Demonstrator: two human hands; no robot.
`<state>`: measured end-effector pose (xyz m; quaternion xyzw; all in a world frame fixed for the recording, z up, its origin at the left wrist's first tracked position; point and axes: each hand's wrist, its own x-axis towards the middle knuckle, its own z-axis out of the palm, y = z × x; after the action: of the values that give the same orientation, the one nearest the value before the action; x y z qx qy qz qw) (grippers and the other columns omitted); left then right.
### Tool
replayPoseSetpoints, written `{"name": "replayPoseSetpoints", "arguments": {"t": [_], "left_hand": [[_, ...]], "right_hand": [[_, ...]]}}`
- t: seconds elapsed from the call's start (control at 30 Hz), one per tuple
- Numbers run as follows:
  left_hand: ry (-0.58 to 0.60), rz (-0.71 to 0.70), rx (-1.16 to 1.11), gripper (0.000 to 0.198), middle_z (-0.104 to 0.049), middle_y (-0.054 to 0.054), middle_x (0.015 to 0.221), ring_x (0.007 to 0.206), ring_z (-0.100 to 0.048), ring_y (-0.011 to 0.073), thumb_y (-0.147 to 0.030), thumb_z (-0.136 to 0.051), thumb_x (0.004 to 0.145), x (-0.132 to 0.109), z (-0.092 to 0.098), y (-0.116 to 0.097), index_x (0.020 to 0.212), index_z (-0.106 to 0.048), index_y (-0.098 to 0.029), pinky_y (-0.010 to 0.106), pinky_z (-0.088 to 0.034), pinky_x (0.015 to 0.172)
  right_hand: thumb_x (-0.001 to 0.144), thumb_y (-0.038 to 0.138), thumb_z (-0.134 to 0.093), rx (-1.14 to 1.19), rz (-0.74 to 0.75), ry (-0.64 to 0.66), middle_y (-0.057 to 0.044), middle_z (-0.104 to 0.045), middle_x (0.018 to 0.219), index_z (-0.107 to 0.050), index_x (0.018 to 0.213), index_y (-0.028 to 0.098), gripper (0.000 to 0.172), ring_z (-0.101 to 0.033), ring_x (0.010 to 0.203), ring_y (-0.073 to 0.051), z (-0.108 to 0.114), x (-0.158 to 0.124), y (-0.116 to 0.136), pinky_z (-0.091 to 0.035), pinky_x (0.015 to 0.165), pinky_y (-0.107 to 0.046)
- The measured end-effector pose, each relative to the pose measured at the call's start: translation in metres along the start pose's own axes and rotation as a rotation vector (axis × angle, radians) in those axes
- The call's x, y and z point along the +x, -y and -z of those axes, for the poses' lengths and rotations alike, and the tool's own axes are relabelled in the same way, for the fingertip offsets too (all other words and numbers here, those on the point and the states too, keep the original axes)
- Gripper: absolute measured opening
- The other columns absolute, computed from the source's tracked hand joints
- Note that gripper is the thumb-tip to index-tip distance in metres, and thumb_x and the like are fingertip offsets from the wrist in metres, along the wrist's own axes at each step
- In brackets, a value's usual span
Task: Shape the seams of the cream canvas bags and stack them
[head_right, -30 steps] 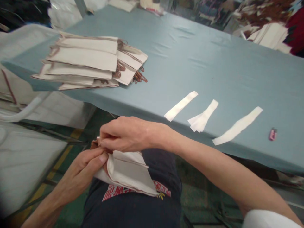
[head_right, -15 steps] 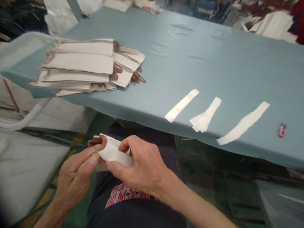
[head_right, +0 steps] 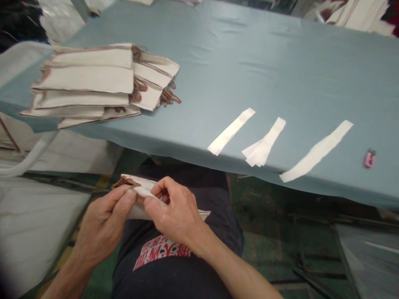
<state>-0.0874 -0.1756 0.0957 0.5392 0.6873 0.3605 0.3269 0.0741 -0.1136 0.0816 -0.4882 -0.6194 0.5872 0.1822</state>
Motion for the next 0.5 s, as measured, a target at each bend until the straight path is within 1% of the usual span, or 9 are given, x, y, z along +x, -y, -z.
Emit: {"name": "replayPoseSetpoints", "arguments": {"t": [0.1,0.17,0.23,0.3,0.4,0.47,0.5], "left_hand": [[0.0,0.113,-0.095,0.042,-0.066,0.001,0.068,0.058,-0.06,0.0165,-0.048,-0.053,0.105,-0.003,-0.005,0.001,0.078,-0.068,-0.019,0.025,-0.048,0.052],[0.022,0.143,-0.125,0.043,-0.067,0.002,0.069,0.061,-0.059,0.0174,-0.049,-0.054,0.104,-0.004,-0.008,0.0,0.077,-0.069,-0.019,0.025,-0.048,0.053],[0.05,0.132,-0.126,0.041,-0.068,0.003,0.071,0.061,-0.059,0.0174,-0.048,-0.056,0.103,-0.002,-0.011,-0.004,0.078,-0.071,-0.019,0.026,-0.047,0.054],[0.051,0.1,-0.105,0.04,-0.071,0.003,0.073,0.062,-0.06,0.0176,-0.046,-0.055,0.103,0.0,-0.013,-0.009,0.079,-0.073,-0.019,0.026,-0.047,0.054],[0.009,0.046,-0.046,0.039,-0.072,0.002,0.072,0.062,-0.063,0.0183,-0.045,-0.055,0.103,0.003,-0.016,-0.017,0.078,-0.072,-0.021,0.026,-0.048,0.055],[-0.01,0.011,-0.007,0.038,-0.07,0.0,0.068,0.059,-0.063,0.0179,-0.044,-0.054,0.104,0.002,-0.018,-0.02,0.077,-0.071,-0.022,0.026,-0.046,0.054],[-0.012,-0.001,0.01,0.038,-0.069,-0.001,0.066,0.058,-0.063,0.0177,-0.043,-0.054,0.104,0.001,-0.019,-0.02,0.078,-0.071,-0.022,0.026,-0.046,0.054]], "right_hand": [[0.082,0.027,-0.064,-0.002,0.023,-0.005,0.003,-0.063,0.075,-0.062,0.085,0.023,0.005,-0.056,0.069,-0.016,0.006,-0.004,-0.006,-0.041,0.065,-0.029],[0.082,0.023,-0.06,-0.028,0.078,-0.015,0.002,-0.066,0.08,-0.064,0.089,0.022,0.007,-0.059,0.073,-0.017,0.012,-0.011,-0.01,-0.043,0.067,-0.03],[0.084,0.02,-0.056,-0.081,0.155,-0.046,0.0,-0.068,0.084,-0.066,0.093,0.021,0.013,-0.061,0.076,-0.018,0.018,-0.017,-0.012,-0.045,0.07,-0.031],[0.087,0.018,-0.053,-0.135,0.257,-0.115,-0.002,-0.071,0.087,-0.068,0.095,0.021,0.017,-0.063,0.077,-0.019,0.022,-0.023,-0.012,-0.046,0.071,-0.032],[0.091,0.023,-0.057,-0.181,0.407,-0.267,-0.004,-0.073,0.09,-0.068,0.096,0.02,0.012,-0.064,0.077,-0.019,0.022,-0.026,-0.007,-0.047,0.072,-0.033],[0.09,0.027,-0.062,-0.205,0.419,-0.34,-0.004,-0.073,0.087,-0.066,0.092,0.021,0.008,-0.063,0.075,-0.019,0.019,-0.025,-0.004,-0.046,0.071,-0.033],[0.089,0.028,-0.063,-0.209,0.388,-0.348,-0.003,-0.072,0.086,-0.065,0.09,0.021,0.007,-0.062,0.073,-0.019,0.018,-0.025,-0.004,-0.046,0.07,-0.033]]}}
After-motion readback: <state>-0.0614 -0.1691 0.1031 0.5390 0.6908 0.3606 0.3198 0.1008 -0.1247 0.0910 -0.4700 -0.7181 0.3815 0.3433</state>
